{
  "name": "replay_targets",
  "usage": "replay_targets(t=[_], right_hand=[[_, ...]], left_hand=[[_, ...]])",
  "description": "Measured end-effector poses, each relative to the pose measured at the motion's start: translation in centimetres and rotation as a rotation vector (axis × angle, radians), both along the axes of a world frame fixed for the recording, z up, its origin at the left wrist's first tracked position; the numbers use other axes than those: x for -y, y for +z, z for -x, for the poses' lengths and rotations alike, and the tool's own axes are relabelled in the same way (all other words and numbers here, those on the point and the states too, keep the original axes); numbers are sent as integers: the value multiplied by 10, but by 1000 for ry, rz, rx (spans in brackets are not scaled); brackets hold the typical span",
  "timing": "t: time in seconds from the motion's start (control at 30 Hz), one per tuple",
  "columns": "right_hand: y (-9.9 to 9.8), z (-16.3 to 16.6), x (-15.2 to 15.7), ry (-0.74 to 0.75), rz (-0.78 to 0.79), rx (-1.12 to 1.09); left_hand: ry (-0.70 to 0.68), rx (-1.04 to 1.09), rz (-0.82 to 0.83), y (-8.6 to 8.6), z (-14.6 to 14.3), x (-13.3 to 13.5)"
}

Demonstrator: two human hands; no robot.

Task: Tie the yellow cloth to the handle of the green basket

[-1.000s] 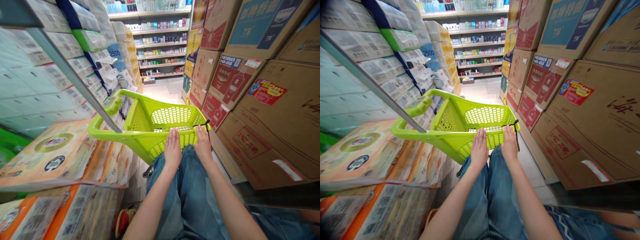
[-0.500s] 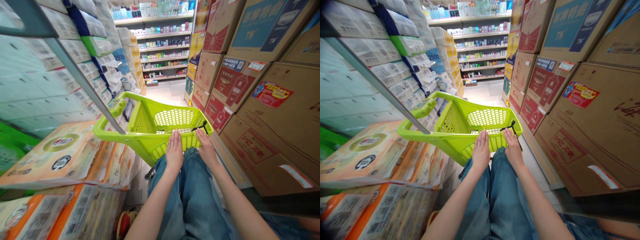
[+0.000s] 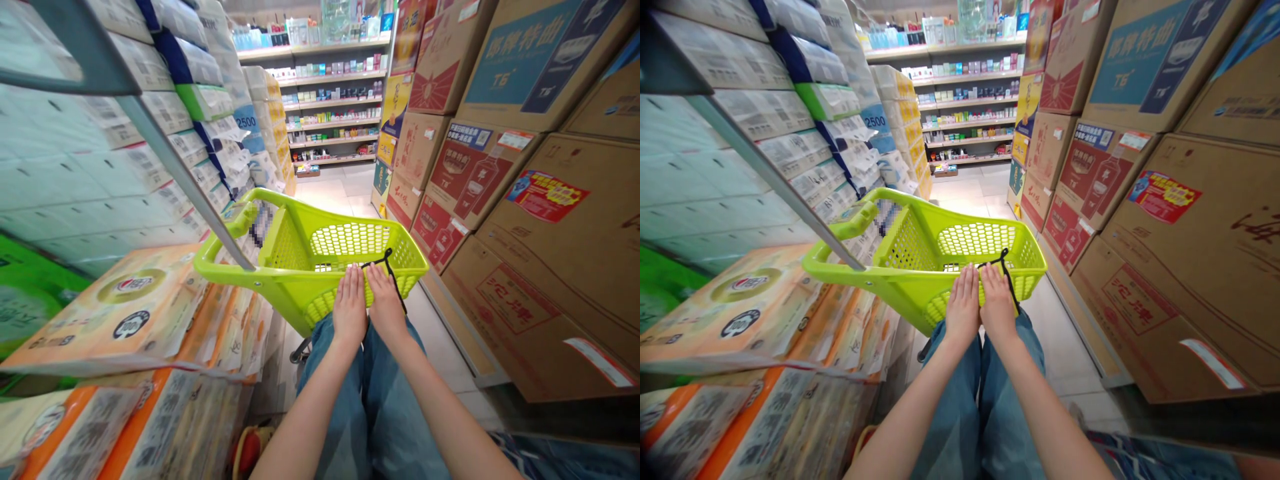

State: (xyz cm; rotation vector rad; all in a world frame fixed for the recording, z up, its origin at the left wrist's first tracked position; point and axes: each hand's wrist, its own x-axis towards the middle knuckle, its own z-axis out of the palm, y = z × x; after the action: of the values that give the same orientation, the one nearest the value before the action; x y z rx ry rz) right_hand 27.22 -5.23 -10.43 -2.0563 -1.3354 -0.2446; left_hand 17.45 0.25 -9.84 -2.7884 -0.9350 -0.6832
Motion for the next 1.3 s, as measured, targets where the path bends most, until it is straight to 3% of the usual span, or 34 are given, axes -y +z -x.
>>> replay_targets(t=[0.13, 0.3, 0.6, 0.7, 0.8, 0.93, 1.03, 1.13, 1.3], right_hand=[[3, 5, 1, 83, 14, 0], [-7, -36, 23, 150, -36, 2], [-34, -116, 60, -102, -167, -171], [-32, -109, 54, -210, -152, -171], [-21, -72, 34, -261, -113, -66], [-5, -10, 3, -91, -44, 28], [2, 12, -7, -4, -20, 32], [3, 4, -1, 64, -12, 30], [-10, -52, 32, 62, -50, 8]], left_hand=[[-1, -14, 12, 2, 1, 1], [-29, 5, 12, 4, 2, 1], [-18, 10, 4, 0, 2, 1], [-23, 6, -3, -1, 2, 0], [-15, 17, -8, -3, 1, -1], [-17, 26, -3, -3, 0, -2], [-23, 5, 13, -1, 2, -2], [-30, -1, 20, 2, 3, -1], [-39, 12, 18, 4, 3, 0]])
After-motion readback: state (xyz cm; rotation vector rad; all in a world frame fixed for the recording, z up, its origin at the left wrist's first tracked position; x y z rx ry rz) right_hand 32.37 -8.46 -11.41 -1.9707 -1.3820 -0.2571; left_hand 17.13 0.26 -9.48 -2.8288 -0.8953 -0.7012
